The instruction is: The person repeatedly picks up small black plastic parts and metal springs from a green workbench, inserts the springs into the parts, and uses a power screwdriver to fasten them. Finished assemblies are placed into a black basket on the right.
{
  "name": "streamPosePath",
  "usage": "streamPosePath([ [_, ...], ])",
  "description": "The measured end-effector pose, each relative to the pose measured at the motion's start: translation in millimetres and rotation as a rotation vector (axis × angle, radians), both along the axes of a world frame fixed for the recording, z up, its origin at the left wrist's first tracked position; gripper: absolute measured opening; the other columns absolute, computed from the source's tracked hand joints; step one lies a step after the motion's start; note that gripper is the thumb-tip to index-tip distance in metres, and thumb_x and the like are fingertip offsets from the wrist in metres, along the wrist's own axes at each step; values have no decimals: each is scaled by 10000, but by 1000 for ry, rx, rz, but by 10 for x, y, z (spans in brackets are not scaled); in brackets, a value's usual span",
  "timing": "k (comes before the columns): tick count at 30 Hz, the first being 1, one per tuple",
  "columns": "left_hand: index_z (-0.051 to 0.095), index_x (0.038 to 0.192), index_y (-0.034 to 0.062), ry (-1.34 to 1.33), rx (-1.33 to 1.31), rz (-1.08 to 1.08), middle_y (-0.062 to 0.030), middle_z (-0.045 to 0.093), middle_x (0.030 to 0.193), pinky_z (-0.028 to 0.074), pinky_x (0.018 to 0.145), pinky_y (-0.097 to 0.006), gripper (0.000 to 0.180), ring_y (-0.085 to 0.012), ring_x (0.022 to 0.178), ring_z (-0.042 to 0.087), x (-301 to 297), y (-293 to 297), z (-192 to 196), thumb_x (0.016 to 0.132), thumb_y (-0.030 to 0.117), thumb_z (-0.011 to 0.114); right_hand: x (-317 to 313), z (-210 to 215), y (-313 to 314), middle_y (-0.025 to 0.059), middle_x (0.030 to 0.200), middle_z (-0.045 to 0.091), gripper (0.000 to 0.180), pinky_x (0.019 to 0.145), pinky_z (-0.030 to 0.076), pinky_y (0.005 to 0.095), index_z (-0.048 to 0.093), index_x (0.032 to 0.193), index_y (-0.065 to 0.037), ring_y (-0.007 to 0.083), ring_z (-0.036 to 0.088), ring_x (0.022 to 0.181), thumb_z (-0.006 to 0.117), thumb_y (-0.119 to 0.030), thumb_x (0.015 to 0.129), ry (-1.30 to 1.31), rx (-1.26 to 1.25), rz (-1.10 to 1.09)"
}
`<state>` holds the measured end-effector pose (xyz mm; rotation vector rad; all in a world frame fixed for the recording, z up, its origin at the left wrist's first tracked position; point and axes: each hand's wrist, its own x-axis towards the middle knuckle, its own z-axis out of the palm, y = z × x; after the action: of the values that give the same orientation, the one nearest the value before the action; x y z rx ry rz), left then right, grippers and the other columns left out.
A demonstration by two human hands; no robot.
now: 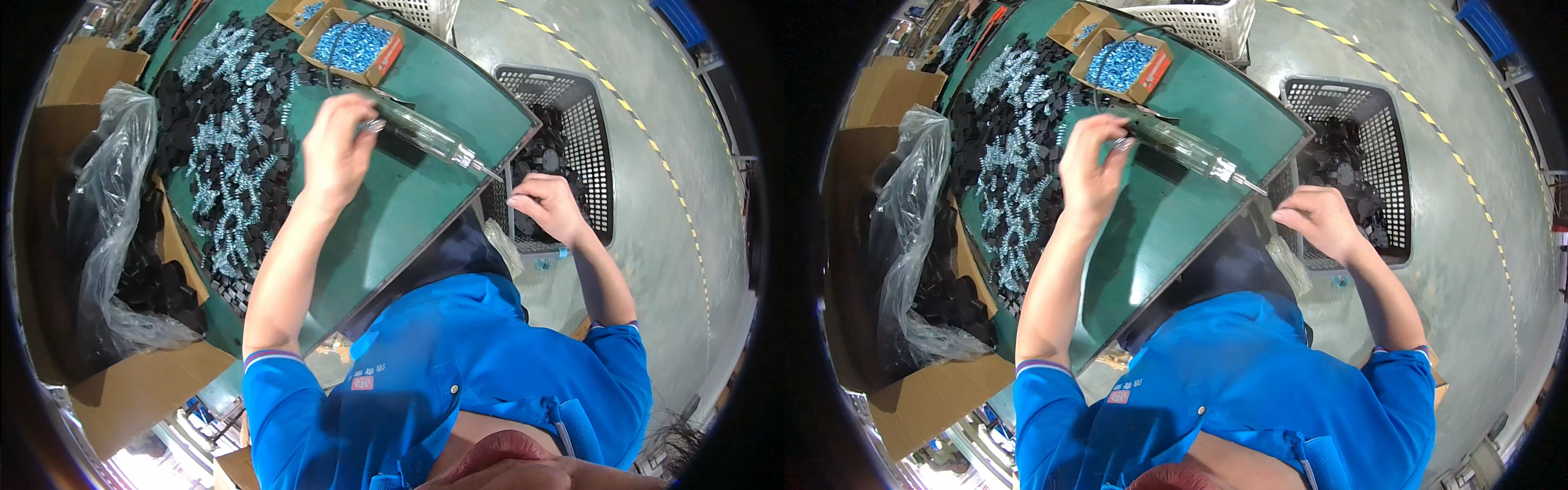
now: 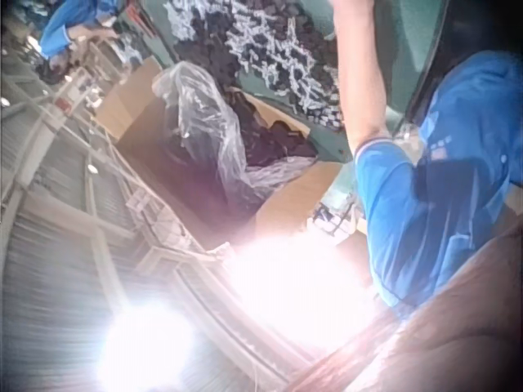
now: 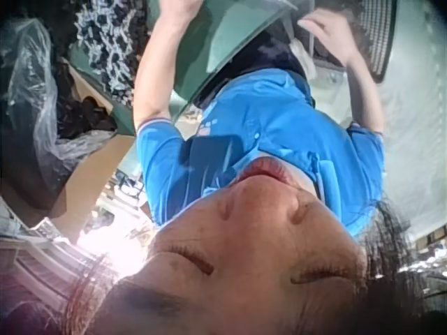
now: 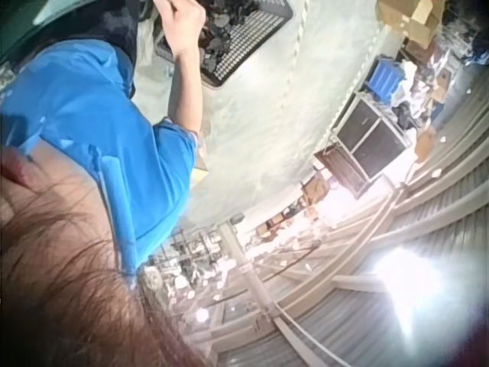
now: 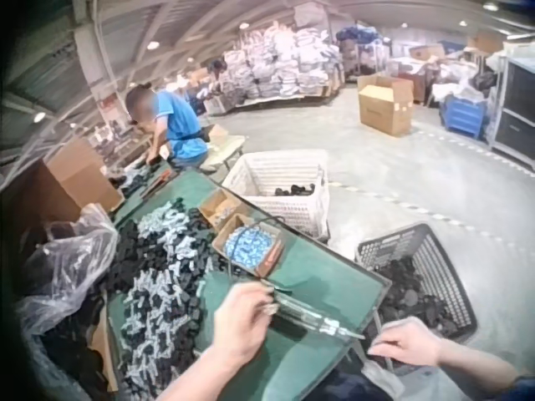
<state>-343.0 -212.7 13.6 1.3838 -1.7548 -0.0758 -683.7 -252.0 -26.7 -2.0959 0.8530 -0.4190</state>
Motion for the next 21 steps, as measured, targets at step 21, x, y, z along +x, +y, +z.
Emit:
streamPosePath([
  [21,606,975,20,268,172,-144,-63,647,979,512,722,-271,177,-156,810,648,-553,-342,-242,835,-20,708,560,490,-399,179,640,624,303,608,490,469,693,678,-34,376,634,659,728,-318,778,481,-241,245],
])
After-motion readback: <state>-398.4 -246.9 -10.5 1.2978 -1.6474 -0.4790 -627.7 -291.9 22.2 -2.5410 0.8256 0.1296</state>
